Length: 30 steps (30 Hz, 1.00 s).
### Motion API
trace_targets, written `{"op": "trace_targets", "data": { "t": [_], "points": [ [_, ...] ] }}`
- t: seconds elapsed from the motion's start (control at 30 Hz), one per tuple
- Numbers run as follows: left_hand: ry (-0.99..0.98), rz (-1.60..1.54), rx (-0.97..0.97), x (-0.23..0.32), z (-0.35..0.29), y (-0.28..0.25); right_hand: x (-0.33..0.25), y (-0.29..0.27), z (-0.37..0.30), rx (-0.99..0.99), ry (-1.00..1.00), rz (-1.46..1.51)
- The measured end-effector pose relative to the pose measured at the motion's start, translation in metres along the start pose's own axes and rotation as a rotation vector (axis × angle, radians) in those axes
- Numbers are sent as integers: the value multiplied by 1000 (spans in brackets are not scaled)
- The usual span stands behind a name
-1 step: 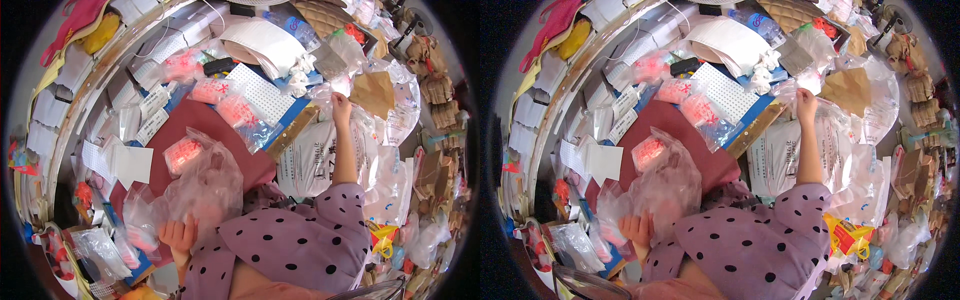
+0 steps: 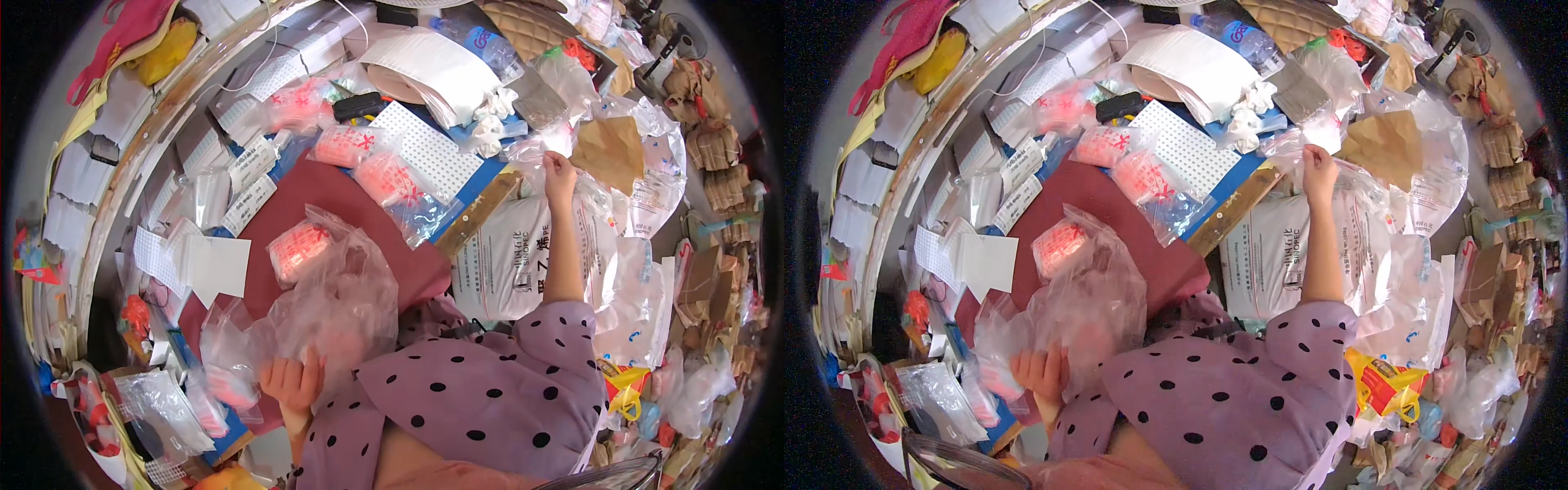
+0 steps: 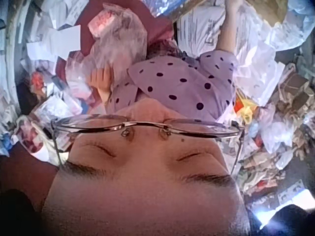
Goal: The person packs plastic bags into a red plastic bag by hand, ties the handles of the red plastic bag together, and places it onto the floor.
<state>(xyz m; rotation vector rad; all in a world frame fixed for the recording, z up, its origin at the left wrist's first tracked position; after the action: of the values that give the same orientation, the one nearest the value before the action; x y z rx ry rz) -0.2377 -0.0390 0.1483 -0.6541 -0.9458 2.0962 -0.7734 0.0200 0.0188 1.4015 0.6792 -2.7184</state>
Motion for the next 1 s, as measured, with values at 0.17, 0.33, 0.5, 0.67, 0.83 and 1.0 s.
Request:
{"op": "trace_targets", "data": {
  "t": [0.17, 0.33, 0.5, 0.67, 0.83, 1.0],
  "points": [
    [-44, 11, -96, 6, -1, -4, -57, 2, -27, -80, 157, 369],
    [-14, -119, -31, 8, -8, -2, -202, 38, -65, -439, 336, 1008],
    [-35, -113, 55, 6, -4, 1, -302, 93, -129, -896, 531, 1499],
    [-80, -106, 131, -1, -14, -12, -344, 154, -212, -1691, 44, 911],
    [84, -46, 261, 14, -26, -22, -357, 157, -279, -1929, -940, 392],
    [160, -2, 394, 17, -30, -32, -367, 150, -319, -2118, -1188, 80]
  ]
}}
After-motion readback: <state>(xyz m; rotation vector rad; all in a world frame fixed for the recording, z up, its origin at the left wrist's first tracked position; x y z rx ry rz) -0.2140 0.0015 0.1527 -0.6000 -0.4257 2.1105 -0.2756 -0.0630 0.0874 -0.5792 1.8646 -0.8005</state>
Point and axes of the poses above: each hand's wrist, its own z-axis towards the middle knuckle, its own y-axis out of the palm, x = y × z, the point moved 6 cm from there along z, towards the middle knuckle, and after that the axes turned 7 degrees about -y, right-handed, at the moved point
